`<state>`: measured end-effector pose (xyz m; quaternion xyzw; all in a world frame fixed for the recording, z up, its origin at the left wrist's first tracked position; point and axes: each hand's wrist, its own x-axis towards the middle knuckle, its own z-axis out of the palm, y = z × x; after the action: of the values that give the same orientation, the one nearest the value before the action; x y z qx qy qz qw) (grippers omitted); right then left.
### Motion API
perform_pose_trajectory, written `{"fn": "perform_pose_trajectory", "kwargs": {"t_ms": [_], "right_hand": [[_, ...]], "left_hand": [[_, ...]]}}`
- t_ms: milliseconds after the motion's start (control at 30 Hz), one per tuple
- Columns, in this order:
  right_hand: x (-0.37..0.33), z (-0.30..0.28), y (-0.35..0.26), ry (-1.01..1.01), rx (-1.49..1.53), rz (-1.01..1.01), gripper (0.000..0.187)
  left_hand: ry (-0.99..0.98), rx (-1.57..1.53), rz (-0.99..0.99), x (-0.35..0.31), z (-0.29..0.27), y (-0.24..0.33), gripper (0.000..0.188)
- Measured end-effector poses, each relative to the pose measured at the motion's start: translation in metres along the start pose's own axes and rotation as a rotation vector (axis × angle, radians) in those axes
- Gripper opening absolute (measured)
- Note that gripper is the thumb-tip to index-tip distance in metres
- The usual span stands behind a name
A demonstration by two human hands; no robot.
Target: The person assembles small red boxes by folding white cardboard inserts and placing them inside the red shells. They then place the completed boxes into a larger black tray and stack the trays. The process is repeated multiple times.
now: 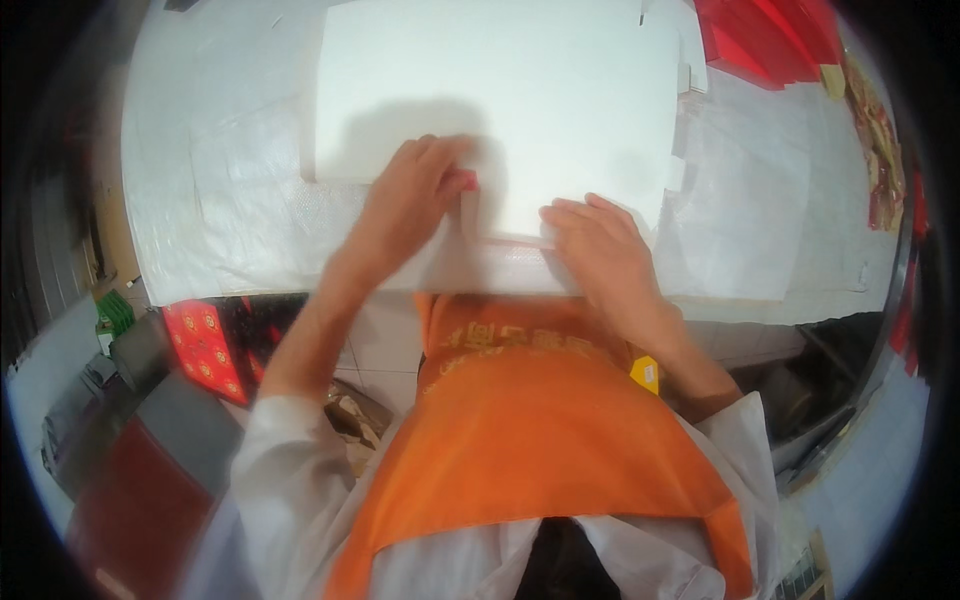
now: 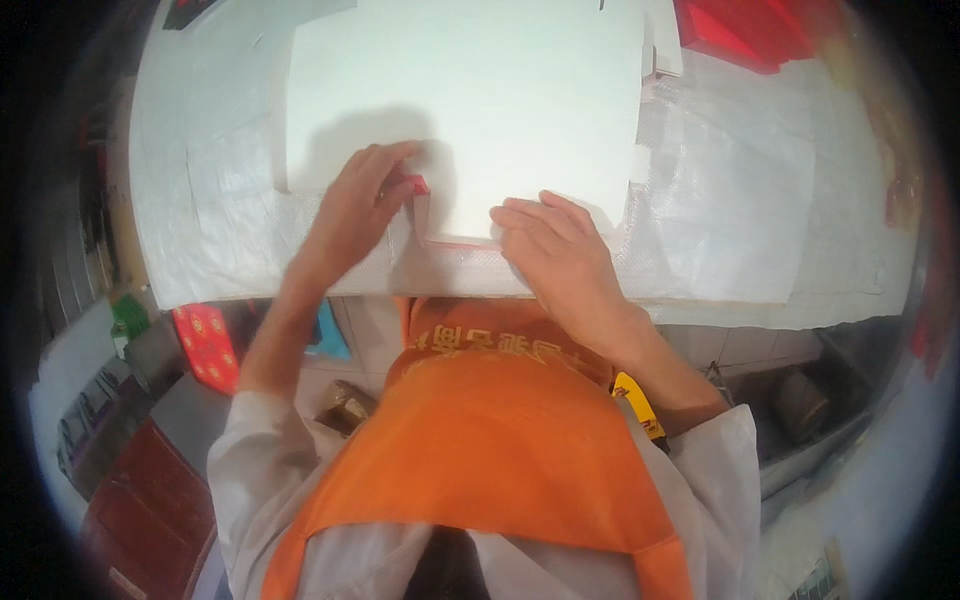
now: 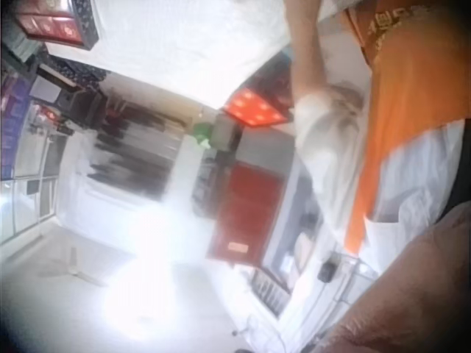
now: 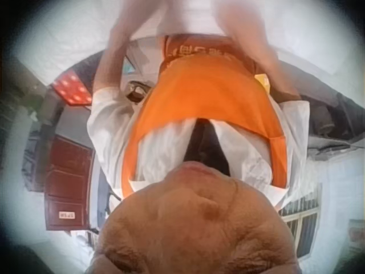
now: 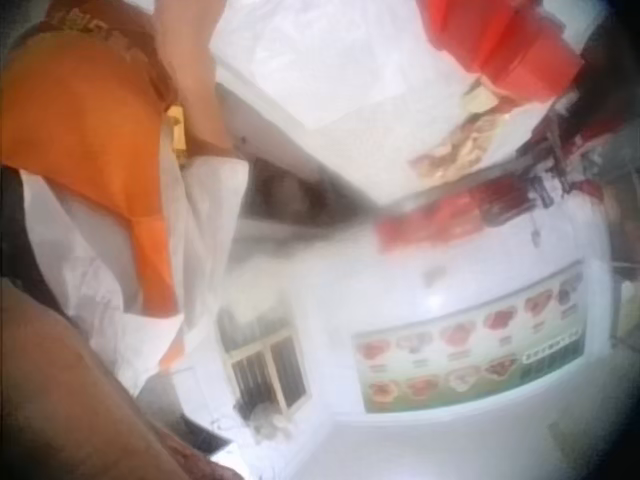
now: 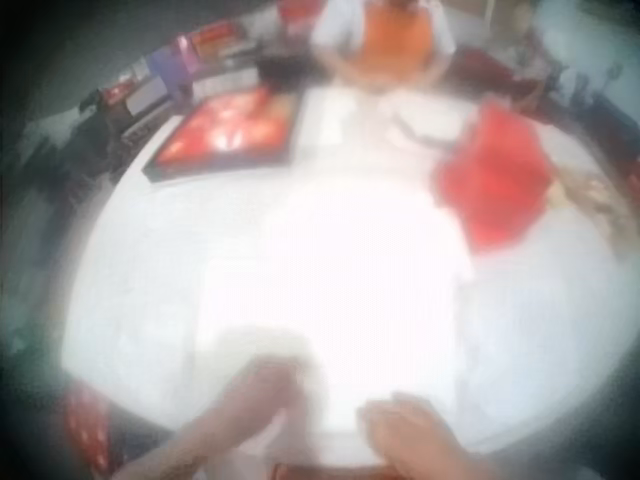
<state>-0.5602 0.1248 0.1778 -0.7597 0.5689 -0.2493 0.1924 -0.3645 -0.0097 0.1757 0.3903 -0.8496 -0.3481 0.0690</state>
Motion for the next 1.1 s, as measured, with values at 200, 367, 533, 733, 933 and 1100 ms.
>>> {"fn": "perform_pose_trajectory", "kwargs": {"t_ms": [200, 367, 533, 733, 933, 1100], "right_hand": [[-0.003, 0.003, 0.001, 0.087, 0.007, -0.019, 0.015], [-0.021, 0.009, -0.009, 0.069, 0.024, -0.017, 0.017], [-0.038, 0.010, -0.011, 0.117, -0.019, 0.019, 0.031], [-0.053, -0.026, 0.016, 0.094, -0.163, 0.138, 0.041], [-0.042, -0.042, 0.017, -0.019, -0.077, 0.213, 0.038], [-0.022, -0.062, 0.032, -0.156, 0.047, 0.297, 0.035]], "left_hand": [[-0.146, -0.025, -0.083, -0.005, -0.008, 0.004, 0.040], [-0.021, 0.254, 0.406, -0.052, 0.012, 0.040, 0.064], [0.246, 0.475, 0.593, -0.047, 0.067, 0.028, 0.049], [0.311, 0.572, 0.679, -0.041, 0.061, 0.033, 0.031], [0.209, 0.532, 0.712, -0.039, 0.054, 0.031, 0.031], [0.198, 0.524, 0.760, -0.035, 0.057, 0.028, 0.026]]}}
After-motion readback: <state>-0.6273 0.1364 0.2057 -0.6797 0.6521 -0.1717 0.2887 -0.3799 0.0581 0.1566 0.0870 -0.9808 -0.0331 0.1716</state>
